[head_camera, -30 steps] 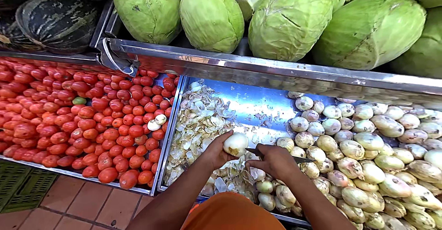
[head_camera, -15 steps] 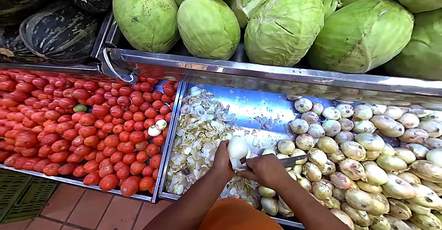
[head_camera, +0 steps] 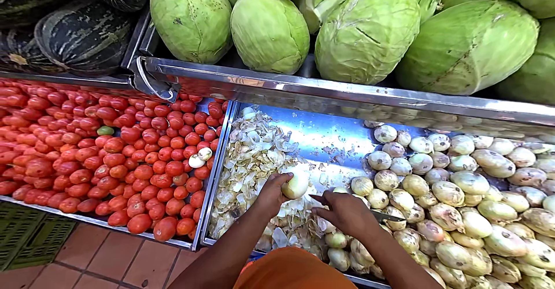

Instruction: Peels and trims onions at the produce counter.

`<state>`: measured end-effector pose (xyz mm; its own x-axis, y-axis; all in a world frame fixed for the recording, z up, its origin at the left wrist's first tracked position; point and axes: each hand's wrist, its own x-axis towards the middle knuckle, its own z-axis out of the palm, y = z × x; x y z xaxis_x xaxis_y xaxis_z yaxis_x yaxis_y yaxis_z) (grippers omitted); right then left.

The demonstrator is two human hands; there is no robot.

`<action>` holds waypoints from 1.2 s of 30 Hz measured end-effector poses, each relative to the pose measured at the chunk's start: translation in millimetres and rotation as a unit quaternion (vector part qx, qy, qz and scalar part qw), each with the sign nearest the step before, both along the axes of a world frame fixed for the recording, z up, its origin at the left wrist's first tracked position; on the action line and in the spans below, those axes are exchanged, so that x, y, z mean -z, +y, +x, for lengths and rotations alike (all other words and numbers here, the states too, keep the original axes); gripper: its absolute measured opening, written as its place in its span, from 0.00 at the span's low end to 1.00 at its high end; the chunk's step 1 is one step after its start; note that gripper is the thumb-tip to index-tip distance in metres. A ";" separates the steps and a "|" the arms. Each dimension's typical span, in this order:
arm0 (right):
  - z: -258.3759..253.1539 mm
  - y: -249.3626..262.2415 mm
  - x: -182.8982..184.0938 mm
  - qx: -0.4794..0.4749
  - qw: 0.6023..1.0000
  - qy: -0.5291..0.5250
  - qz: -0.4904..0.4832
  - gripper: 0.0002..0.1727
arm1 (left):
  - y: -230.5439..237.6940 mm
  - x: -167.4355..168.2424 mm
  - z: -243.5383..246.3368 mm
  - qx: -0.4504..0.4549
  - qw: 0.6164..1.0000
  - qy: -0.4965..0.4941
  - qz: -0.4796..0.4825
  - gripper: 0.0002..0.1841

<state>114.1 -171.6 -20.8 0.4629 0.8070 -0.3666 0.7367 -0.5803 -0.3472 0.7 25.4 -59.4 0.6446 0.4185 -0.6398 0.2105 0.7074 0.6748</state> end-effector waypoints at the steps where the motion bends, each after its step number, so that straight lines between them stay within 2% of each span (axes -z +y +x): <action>1: 0.6 3.1 -2.7 0.007 1.000 -0.013 0.004 0.38 | -1.9 -1.7 -1.2 0.015 1.000 -0.001 0.024 0.29; 3: 1.5 10.8 -12.3 0.003 0.999 -0.037 -0.022 0.42 | -5.5 -4.9 -3.2 0.056 0.996 -0.004 0.068 0.32; 6: -0.7 21.5 -23.8 -0.017 0.994 -0.062 -0.089 0.46 | -9.4 -4.5 -5.5 0.104 0.988 -0.006 0.111 0.28; 11: -5.7 28.9 -30.9 -0.056 0.984 -0.062 -0.155 0.47 | -21.6 -2.0 -5.3 0.108 0.983 0.025 0.146 0.33; 15: -5.7 30.4 -19.8 -0.085 0.985 -0.058 -0.142 0.49 | -34.7 2.1 -5.2 0.104 0.983 0.039 0.145 0.35; 19: -1.9 27.5 -4.3 -0.162 0.977 -0.084 -0.114 0.50 | -42.5 13.5 -2.6 0.086 0.982 0.073 0.150 0.38; 23: 15.5 22.0 20.6 -0.236 0.965 -0.081 -0.083 0.48 | -47.2 34.0 5.6 0.087 0.985 0.110 0.104 0.40; 30: 22.3 11.4 42.2 -0.244 0.961 -0.076 -0.106 0.48 | -58.5 57.9 18.1 0.047 0.988 0.142 0.045 0.42; 33: 10.0 8.3 49.2 -0.256 0.959 -0.056 -0.109 0.48 | -52.6 74.2 21.3 0.000 0.990 0.132 0.045 0.33; 36: -0.5 1.2 58.0 -0.249 0.961 -0.035 -0.116 0.48 | -30.9 64.4 18.6 0.049 0.990 0.128 -0.034 0.30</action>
<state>113.6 -170.4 -78.8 0.0703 0.8345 -0.5464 0.9598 -0.2059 -0.1910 19.3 -5.5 -123.8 0.4923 0.3130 -0.8122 0.4384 0.7170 0.5420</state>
